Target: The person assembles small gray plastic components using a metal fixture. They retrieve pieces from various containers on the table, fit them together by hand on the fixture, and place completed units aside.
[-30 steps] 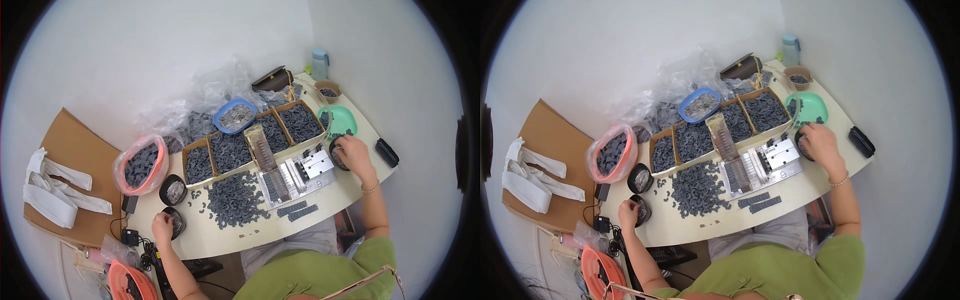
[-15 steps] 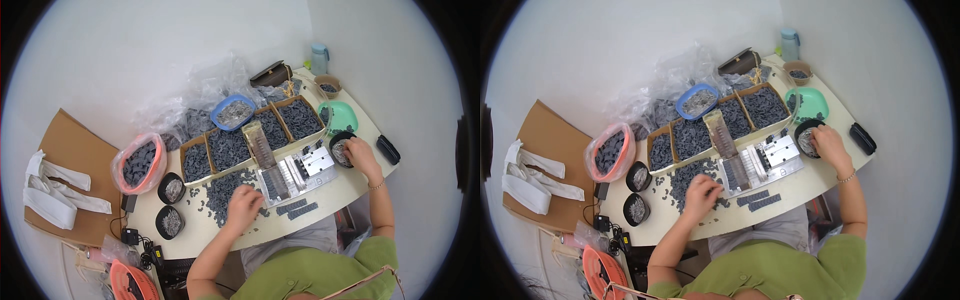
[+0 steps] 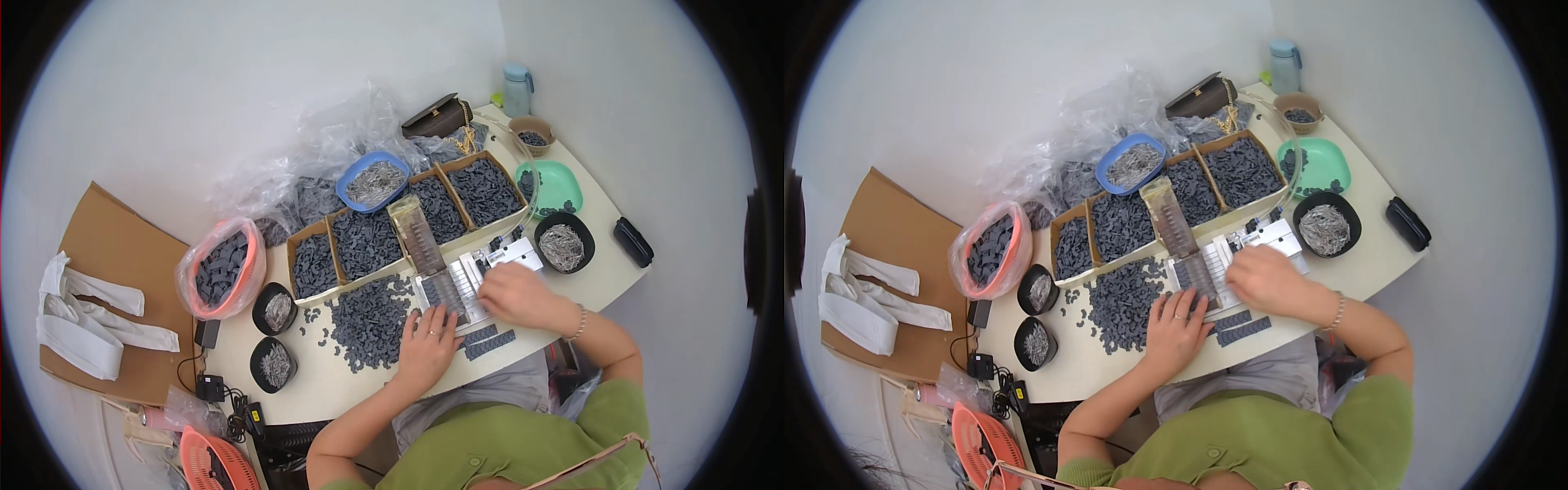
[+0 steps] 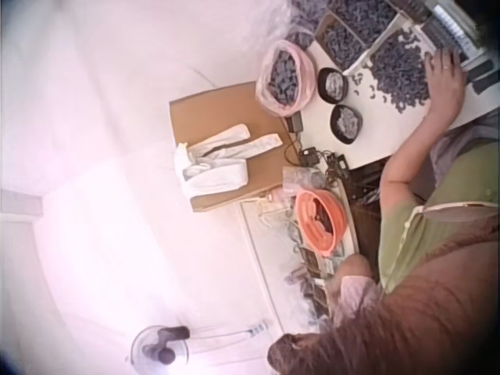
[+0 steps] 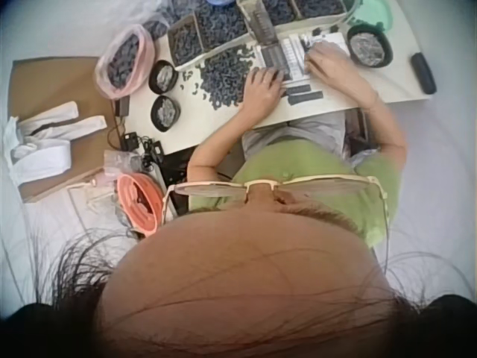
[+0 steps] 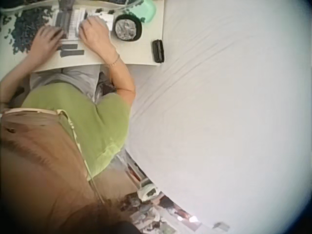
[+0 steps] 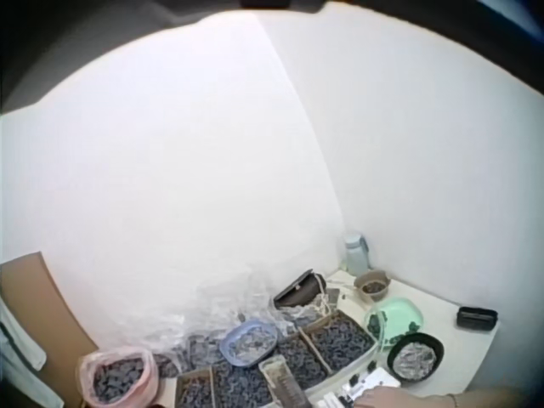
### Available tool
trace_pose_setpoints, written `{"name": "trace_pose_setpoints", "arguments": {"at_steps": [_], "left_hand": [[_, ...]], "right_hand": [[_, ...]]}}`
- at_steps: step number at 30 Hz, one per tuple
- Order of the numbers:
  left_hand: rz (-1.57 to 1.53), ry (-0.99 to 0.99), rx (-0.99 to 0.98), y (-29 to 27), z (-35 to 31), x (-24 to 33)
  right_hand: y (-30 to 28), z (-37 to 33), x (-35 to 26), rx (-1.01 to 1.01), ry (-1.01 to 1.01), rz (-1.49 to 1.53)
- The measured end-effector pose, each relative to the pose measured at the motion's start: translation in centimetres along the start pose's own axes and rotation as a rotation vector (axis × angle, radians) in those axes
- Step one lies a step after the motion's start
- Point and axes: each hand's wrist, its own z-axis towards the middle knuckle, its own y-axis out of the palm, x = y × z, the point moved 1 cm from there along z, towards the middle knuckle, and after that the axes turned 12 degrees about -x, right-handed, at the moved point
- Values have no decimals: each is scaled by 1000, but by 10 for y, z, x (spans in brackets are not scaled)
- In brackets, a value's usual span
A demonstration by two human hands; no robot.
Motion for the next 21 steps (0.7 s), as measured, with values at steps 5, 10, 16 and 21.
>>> {"name": "trace_pose_setpoints", "arguments": {"at_steps": [5,10,16,21], "left_hand": [[101,-20,-64,-5,-1,-8],[123,5,-115,-5,-3,-11],[-64,-58,-84,-12,0,-18],[22,-238,8,-47,-19,-77]], "right_hand": [[28,22,-5,-86,-97,-118],[32,23,-2,-84,-79,-125],[37,26,-10,-106,-150,-88],[29,15,-16,-151,-166,-142]]}}
